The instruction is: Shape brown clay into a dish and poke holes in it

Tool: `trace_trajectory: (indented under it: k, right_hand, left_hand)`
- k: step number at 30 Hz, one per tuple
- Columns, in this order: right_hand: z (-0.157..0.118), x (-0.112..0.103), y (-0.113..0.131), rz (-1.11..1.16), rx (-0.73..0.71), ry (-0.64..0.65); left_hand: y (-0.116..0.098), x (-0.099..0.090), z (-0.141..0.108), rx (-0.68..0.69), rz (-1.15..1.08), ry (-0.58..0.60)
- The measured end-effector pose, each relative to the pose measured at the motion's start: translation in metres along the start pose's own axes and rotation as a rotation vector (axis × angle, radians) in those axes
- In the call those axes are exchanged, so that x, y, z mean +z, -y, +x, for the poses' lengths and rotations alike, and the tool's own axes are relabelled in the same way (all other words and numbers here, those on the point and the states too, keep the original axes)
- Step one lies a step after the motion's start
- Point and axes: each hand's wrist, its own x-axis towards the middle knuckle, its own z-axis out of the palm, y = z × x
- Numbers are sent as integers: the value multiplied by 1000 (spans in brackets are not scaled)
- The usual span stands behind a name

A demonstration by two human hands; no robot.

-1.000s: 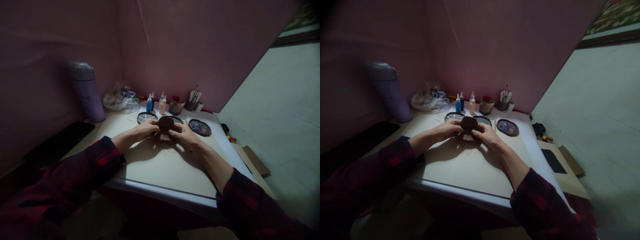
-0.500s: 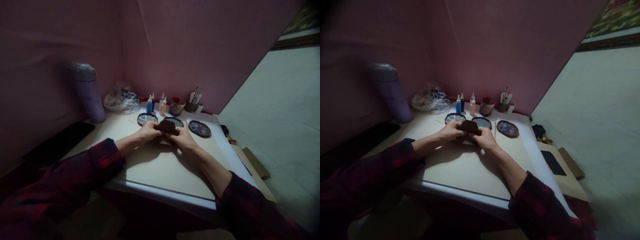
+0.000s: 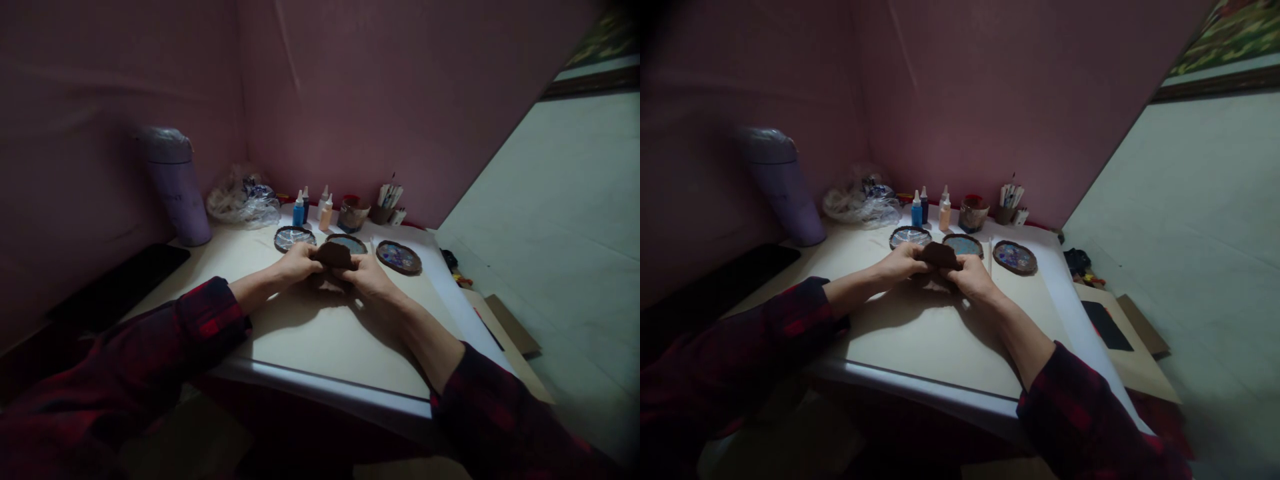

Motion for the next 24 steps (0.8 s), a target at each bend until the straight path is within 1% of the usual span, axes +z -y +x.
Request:
trace_trajectory:
  k: [3,7,10,13,16,18,20,24]
  right_hand:
    - [-1,-1,0,38,24,32]
    - [-5,0,5,109,36,20]
    - [-6,-3,11,68,95,21]
    - [-4,-6,14,23,112,55]
    - [-5,-7,17,43,108,100]
    - [-7,-6,19,72,107,110]
    - [-8,-5,21,126,99,75]
    - [-5,-7,20,236,78,-71]
  left_hand:
    - [2,-3,0,-32,-43,14]
    - [2,-4,1,-38,-108,55]
    - [-4,-3,-1,-61,-135,74]
    - [-9,-3,-3,-81,-156,68]
    - [-11,-4,-3,-111,-144,59]
    - [-14,-4,-4,-134,-175,54]
    - [-19,-3,-5,-152,-267,54]
    - [-24,-4,-5,-140,-471,98]
